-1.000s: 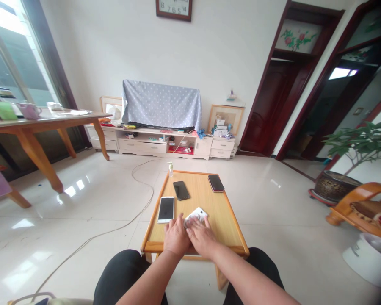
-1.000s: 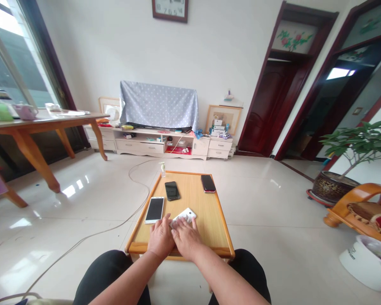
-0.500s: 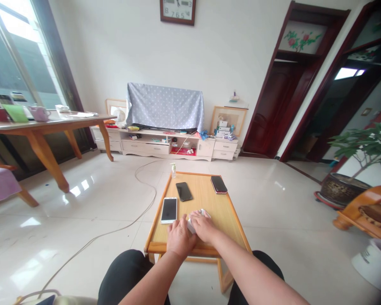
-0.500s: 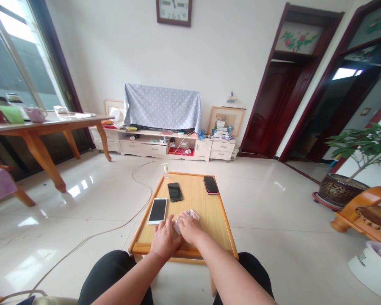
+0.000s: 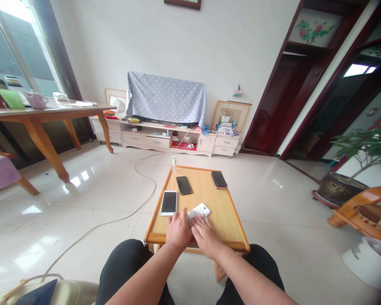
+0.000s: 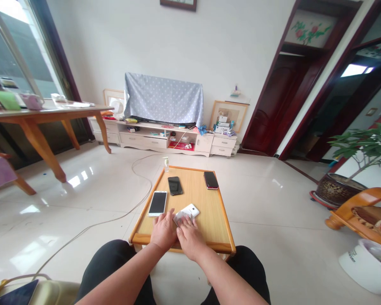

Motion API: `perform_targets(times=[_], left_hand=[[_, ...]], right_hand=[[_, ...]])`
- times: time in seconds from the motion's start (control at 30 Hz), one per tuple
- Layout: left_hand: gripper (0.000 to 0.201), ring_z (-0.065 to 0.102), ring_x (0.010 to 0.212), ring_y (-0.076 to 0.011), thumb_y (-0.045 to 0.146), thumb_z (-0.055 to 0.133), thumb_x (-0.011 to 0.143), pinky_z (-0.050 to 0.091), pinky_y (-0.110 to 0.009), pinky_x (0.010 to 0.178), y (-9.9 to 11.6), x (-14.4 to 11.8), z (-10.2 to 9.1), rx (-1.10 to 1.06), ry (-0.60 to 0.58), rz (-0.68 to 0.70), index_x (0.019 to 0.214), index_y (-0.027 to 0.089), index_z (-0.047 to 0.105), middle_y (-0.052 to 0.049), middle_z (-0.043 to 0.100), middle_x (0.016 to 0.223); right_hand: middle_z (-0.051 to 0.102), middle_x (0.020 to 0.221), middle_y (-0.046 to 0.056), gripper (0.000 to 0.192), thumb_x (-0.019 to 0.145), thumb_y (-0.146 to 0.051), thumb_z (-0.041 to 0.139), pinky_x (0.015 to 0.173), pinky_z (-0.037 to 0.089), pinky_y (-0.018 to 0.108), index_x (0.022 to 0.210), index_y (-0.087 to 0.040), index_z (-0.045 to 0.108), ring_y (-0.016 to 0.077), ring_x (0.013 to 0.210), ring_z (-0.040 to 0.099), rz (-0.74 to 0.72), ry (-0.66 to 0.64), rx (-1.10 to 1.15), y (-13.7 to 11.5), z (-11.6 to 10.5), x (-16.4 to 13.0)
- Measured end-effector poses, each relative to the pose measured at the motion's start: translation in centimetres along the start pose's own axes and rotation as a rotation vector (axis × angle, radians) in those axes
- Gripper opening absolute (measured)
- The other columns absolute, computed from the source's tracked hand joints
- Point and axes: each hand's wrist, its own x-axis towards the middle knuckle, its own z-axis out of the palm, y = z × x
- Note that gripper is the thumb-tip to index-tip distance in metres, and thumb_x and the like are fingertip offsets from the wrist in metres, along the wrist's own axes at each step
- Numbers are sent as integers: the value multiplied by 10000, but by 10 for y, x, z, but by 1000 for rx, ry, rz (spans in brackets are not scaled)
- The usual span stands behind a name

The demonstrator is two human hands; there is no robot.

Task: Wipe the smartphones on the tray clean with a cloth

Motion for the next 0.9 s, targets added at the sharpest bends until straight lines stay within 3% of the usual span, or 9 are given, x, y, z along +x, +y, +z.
perform_targets(times=[0.07,0.2,0.33,0.47,0.6,0.73,0.9], left_hand=[[663,496,1256,-289,393,555,826,280,-410,1060,1,-1,0,8,0,-7,1432,168,405,-128,635,1316],[714,502,1246,-302,429,591,799,294,-425,1044,5,-4,0,16,31,-10,1434,166,397,-131,661,1267],[581,514,1219,-286,380,493,881,294,-425,1034,6,-5,0,21,28,6,1421,179,422,-129,655,1273],[575,509,1200,-283,336,510,870,287,-420,1037,7,-6,-2,54,-2,17,1421,188,438,-123,661,1251],[562,500,1174,-304,425,554,842,295,-446,1011,15,-6,-4,75,15,53,1375,254,506,-91,667,1212],[437,518,1117,-301,381,549,825,309,-449,966,28,-6,-5,136,12,79,1245,275,607,-80,662,1145],[404,515,1126,-306,483,534,840,313,-442,966,39,2,-2,175,-20,71,1150,249,645,-96,636,1139]], right_hand=[[344,1593,22,563,1051,-458,157,1237,22,465,1505,-259,425,205,1512,186,-11,-31,21,2,-12,1],[333,1598,40,568,1056,-458,142,1227,22,523,1491,-255,445,234,1508,200,100,-2,20,0,-31,18],[317,1605,32,571,1056,-466,149,1244,65,459,1534,-243,367,211,1513,182,55,1,46,-16,-19,20],[295,1614,31,580,1049,-485,171,1246,103,438,1540,-238,357,221,1519,159,16,38,90,-14,-3,-4],[302,1609,68,592,1041,-503,186,1234,93,491,1513,-227,412,247,1506,211,154,100,27,7,-14,-18],[308,1604,96,586,1029,-502,231,1210,71,568,1519,-223,394,273,1501,223,316,122,-41,18,-32,-14],[360,1578,103,607,1016,-512,253,1212,60,566,1521,-207,396,299,1505,203,305,164,-57,17,-32,-20]])
